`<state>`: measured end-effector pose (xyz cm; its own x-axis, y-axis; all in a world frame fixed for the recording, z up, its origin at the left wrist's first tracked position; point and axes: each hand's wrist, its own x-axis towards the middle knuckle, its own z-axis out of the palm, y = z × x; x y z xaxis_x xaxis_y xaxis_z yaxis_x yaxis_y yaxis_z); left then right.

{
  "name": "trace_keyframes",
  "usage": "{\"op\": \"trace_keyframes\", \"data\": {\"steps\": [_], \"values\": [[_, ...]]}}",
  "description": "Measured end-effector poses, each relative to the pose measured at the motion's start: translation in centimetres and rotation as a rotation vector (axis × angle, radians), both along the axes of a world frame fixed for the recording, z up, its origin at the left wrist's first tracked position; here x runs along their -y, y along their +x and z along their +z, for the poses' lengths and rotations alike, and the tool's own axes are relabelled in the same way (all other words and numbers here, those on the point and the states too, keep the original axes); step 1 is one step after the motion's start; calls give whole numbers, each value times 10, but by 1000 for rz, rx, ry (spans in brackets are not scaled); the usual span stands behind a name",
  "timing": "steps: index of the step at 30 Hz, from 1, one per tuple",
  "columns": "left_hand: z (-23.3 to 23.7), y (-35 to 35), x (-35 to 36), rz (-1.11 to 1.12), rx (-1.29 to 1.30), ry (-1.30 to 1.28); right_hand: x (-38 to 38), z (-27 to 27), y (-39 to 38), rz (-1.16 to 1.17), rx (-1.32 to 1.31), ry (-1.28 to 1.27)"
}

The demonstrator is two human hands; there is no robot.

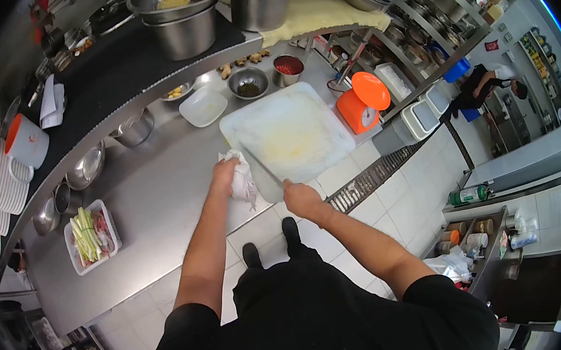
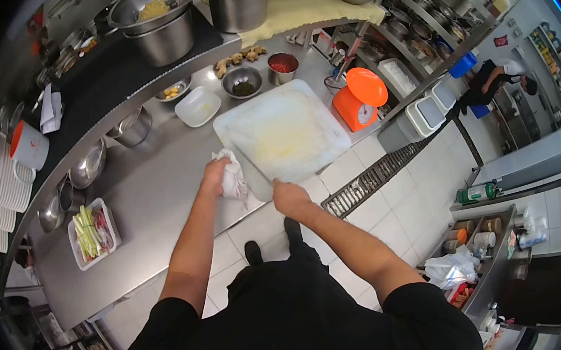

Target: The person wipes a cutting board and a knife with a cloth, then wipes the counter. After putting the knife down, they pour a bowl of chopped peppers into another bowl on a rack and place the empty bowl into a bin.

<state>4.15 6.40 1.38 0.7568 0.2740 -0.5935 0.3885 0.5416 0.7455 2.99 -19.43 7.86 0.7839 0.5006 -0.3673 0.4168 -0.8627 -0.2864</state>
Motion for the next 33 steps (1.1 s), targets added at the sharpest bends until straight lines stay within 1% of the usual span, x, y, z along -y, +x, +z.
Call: {"op": "trace_keyframes", "data": {"steps": [2,3,5,7,8,9,12,13,14,15,16,17,19,20,23,25,26,28,30,31,33], "values": [[-4,-2,-1,9,14,-31,-7,23,0,54,-25,28],[-1,-2,-2,10,9,-19,0,19,9,39,12,43],[3,-3,1,15,-8,-7,21,8,38,-89,97,111],[-6,-1,-2,12,19,-16,48,-1,80,-217,215,126],[-13,-1,-3,8,28,-20,59,3,98,-279,222,97],[-20,0,-4,8,28,-13,74,-4,117,-330,241,80],[-27,3,-4,7,38,-7,82,-16,133,-423,161,51],[-20,2,-3,13,43,-15,64,-13,118,-460,113,11],[-14,0,-2,17,47,-22,49,-26,95,-357,144,68],[-10,0,-1,21,36,-19,27,-32,72,-281,139,43],[-7,0,1,23,25,-14,10,-46,55,-154,107,-9],[-5,-1,0,22,12,-6,-6,-29,30,-42,81,41],[-2,-1,-1,16,-4,-10,-21,2,5,24,-10,90],[0,-1,-2,16,-10,-14,-24,9,1,60,-53,113],[0,-4,2,46,24,-30,6,-10,26,-70,111,193],[0,-4,1,50,12,-7,41,-9,56,-222,164,186],[0,-3,1,49,5,3,59,-1,69,-291,207,148],[10,-4,2,34,-25,24,93,-5,92,-410,235,105],[7,-2,2,23,-21,15,109,-4,100,-509,258,39],[2,-2,1,21,-4,-3,108,-9,96,-465,197,-28],[-3,-1,-1,31,7,-2,84,-26,60,-427,114,-19]]}}
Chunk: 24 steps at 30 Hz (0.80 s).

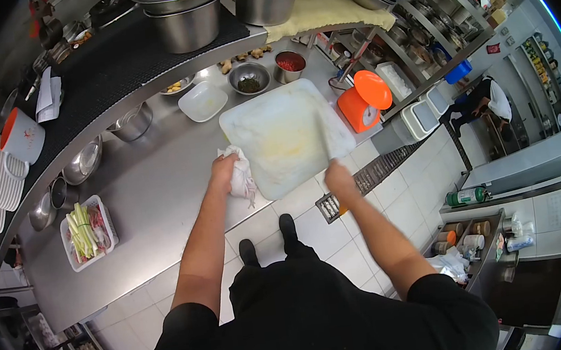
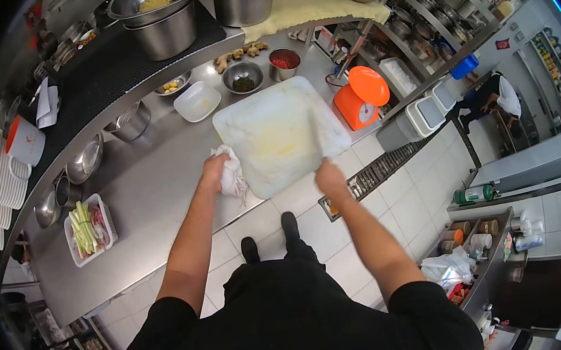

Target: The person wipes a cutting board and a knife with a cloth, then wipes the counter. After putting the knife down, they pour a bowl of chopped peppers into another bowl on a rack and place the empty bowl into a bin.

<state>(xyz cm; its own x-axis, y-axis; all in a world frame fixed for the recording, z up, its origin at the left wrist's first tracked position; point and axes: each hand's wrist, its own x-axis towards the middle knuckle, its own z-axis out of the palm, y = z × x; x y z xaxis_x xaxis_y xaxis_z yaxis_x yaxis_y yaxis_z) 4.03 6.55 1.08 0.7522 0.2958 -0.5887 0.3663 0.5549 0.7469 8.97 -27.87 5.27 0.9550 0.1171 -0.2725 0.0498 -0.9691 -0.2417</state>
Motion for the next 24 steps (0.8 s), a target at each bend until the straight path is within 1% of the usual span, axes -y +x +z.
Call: {"op": "trace_keyframes", "data": {"steps": [2,3,4,5,7,8,10,12,13,14,15,17,19,21,23,24], "values": [[0,1,2,16,-12,33,-36,-2,-48,186,-81,-37],[1,0,3,3,-17,16,-50,1,-72,297,-68,-15],[4,-1,3,-10,-17,1,-66,17,-89,337,-119,2],[8,-1,1,-18,-13,-12,-69,12,-96,381,-122,67],[1,-3,-2,-60,-4,-56,-71,36,-99,455,-128,66],[-5,-6,-2,-85,-3,-79,-65,35,-94,434,-74,68],[4,-21,9,-144,-15,-67,-36,27,-75,396,22,66],[4,-30,19,-157,-16,-46,-3,26,-44,169,64,3],[-2,-35,25,-148,-11,-28,20,21,-29,106,98,-3],[-7,-37,28,-141,-2,-11,37,17,-16,-59,111,10],[-10,-38,30,-130,16,-4,51,20,-10,-91,85,-22],[-17,-38,32,-102,46,3,59,11,-13,-116,59,-58],[-15,-37,33,-86,31,1,30,-2,-47,-52,-15,-73],[-14,-35,34,-86,30,-5,-12,-8,-93,165,-78,-93],[-15,-39,32,-105,36,-7,-48,10,-127,304,-158,-7],[-13,-39,31,-101,26,-24,-54,26,-131,318,-168,25]]}}
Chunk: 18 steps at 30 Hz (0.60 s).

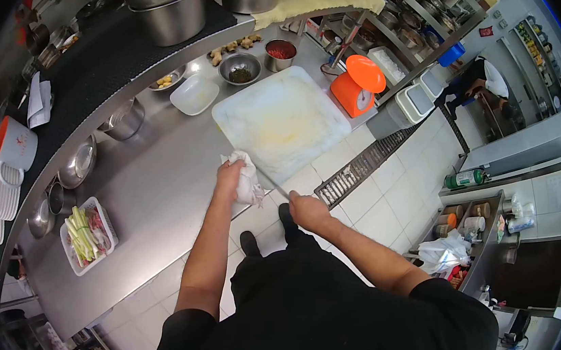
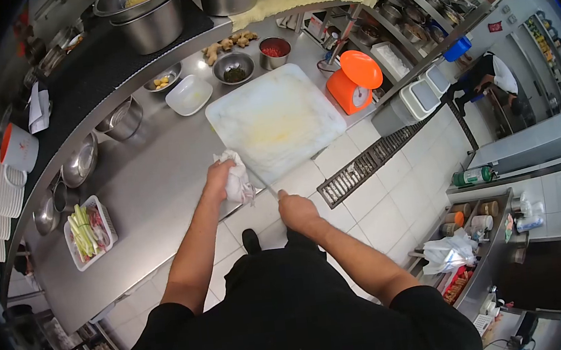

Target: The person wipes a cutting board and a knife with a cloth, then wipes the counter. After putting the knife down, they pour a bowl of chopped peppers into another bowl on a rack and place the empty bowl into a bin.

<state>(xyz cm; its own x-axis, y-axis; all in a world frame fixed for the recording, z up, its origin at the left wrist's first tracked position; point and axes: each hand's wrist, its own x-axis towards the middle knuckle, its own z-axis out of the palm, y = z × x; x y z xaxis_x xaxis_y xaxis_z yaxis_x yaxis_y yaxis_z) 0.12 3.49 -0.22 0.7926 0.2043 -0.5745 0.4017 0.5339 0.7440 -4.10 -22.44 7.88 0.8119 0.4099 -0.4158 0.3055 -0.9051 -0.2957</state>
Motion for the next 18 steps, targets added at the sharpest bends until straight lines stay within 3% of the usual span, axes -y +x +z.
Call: {"op": "trace_keyframes", "data": {"steps": [3,11,16,18], "values": [[6,-2,0,13,-13,-35,-6,24,3,-22,9,59],[6,-5,7,52,24,-7,120,-5,88,-424,269,-71],[14,-6,8,56,14,-25,60,-30,18,-141,133,-159],[14,-6,7,50,9,-33,33,-13,-10,-10,63,-64]]}}
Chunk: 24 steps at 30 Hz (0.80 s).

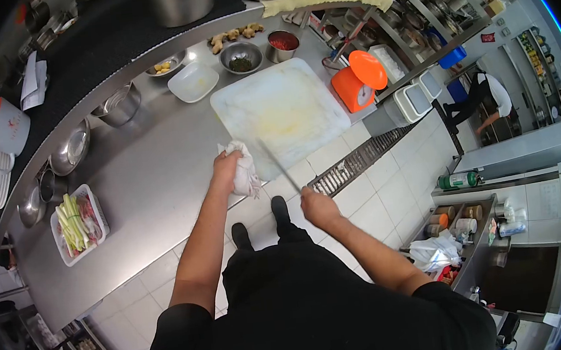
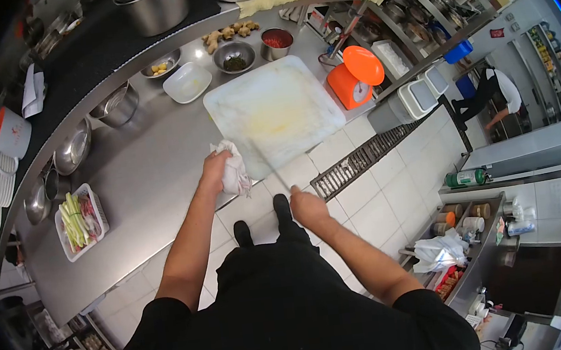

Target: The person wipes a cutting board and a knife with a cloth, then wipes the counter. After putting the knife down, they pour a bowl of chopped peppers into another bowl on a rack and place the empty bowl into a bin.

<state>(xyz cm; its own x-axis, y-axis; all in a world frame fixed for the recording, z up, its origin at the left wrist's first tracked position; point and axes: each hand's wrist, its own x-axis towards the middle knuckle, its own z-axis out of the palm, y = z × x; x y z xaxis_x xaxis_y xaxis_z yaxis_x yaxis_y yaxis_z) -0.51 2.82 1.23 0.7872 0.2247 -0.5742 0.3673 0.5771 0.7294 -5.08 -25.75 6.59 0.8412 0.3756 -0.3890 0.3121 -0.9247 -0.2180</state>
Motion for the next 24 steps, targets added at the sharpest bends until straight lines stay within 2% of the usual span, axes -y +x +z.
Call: {"op": "trace_keyframes", "data": {"steps": [3,5,7,10,13,15,16,19,22,24], "values": [[-9,0,-5,-13,3,-12,-4,28,-5,102,-42,108],[-1,0,-3,-28,-23,-7,15,17,9,28,28,77],[-2,-1,-3,-35,1,-11,43,17,35,-159,135,113],[1,-4,0,-31,-5,-1,93,11,78,-367,258,4],[-6,-1,-1,-45,-2,27,112,-4,84,-401,242,-16],[-11,1,-1,-50,10,26,91,-23,51,-337,150,-30],[-11,0,-1,-48,15,16,73,-23,29,-234,102,-31],[-14,-1,-2,-39,12,0,10,5,-24,17,-35,40],[-14,-1,-6,-56,35,-70,-9,8,-29,7,-113,292],[-14,-7,-8,-51,52,-129,-5,13,-18,23,-98,296]]}}
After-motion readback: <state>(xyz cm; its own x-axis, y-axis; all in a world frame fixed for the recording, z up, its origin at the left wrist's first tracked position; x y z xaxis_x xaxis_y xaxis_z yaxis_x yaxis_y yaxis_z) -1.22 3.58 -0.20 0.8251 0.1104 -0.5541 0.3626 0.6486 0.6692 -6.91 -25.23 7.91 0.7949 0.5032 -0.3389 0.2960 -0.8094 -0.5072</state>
